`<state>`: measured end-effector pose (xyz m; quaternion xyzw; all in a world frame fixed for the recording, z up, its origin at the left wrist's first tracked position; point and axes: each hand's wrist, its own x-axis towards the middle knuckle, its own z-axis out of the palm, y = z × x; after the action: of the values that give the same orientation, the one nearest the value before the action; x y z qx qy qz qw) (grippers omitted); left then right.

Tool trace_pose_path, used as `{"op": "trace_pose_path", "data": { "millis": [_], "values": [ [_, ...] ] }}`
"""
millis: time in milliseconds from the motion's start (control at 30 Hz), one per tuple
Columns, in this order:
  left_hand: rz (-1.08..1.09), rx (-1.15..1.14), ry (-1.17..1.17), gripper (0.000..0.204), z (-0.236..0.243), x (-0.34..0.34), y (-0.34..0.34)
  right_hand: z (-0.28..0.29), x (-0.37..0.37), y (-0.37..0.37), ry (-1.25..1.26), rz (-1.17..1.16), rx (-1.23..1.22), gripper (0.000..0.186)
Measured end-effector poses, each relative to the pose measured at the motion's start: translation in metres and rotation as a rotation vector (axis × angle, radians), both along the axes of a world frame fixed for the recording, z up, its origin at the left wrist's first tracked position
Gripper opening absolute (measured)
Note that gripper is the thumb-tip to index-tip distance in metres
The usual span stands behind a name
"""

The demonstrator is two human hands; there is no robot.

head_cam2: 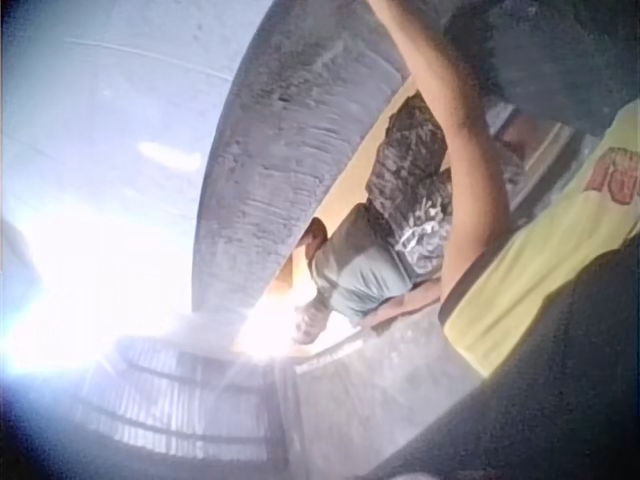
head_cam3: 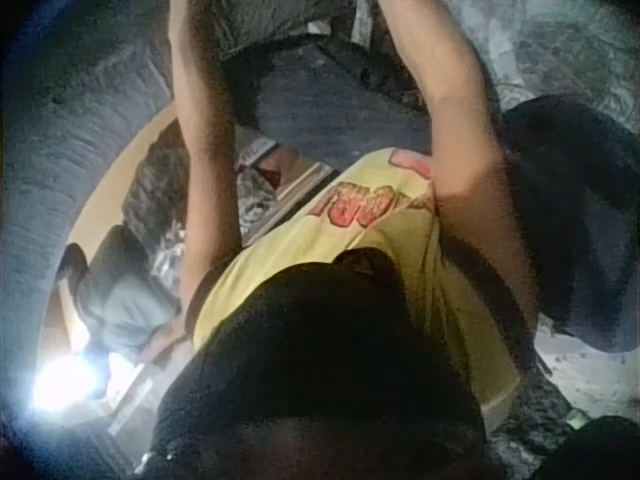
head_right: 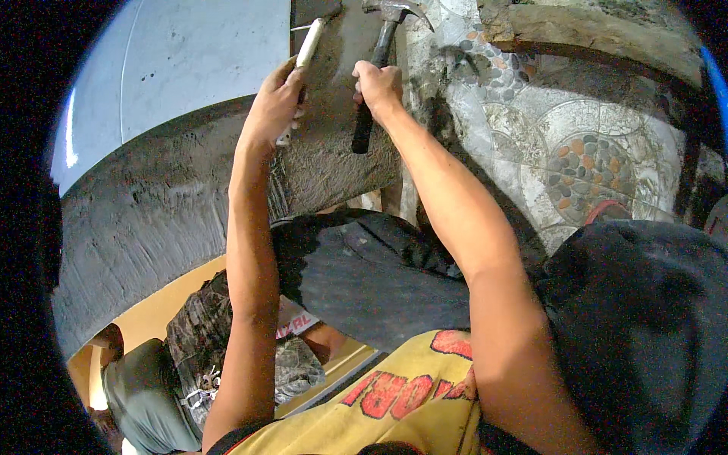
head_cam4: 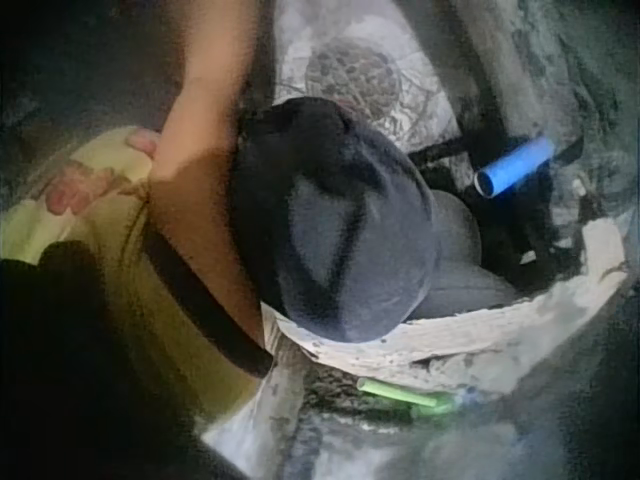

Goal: The person holds a hammer and a small tool against a tile edge, striking the tool with the hammer to shape or adjust the tile position.

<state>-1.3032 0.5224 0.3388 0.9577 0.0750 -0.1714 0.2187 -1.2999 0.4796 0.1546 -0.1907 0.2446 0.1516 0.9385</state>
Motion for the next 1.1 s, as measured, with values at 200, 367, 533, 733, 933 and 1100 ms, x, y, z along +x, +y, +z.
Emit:
{"op": "trace_pose_path", "data": {
  "millis": [200, 367, 533, 733, 933, 1100],
  "values": [
    [-0.062, 0.155, -0.04, 0.042, -0.009, 0.004, -0.011, -0.016, 0.011, 0.027, 0.025, -0.062, -0.06, 0.019],
    [-0.032, 0.165, 0.004, 0.043, 0.001, -0.003, 0.001, 0.001, -0.007, 0.022, -0.094, 0.114, -0.167, 0.02],
    [-0.058, 0.108, 0.044, 0.045, 0.004, -0.011, -0.003, 0.011, -0.017, 0.012, -0.036, 0.04, -0.023, 0.02],
    [-0.068, 0.183, 0.014, 0.046, 0.001, -0.012, -0.01, 0.018, -0.026, 0.022, -0.006, -0.088, 0.187, 0.021],
    [-0.072, 0.207, 0.009, 0.044, 0.003, -0.013, -0.013, 0.002, -0.024, 0.019, 0.022, -0.086, 0.124, 0.023],
    [-0.079, 0.144, -0.009, 0.044, -0.002, -0.006, -0.003, 0.001, -0.023, 0.026, -0.163, 0.125, 0.076, 0.015]
  ]
}}
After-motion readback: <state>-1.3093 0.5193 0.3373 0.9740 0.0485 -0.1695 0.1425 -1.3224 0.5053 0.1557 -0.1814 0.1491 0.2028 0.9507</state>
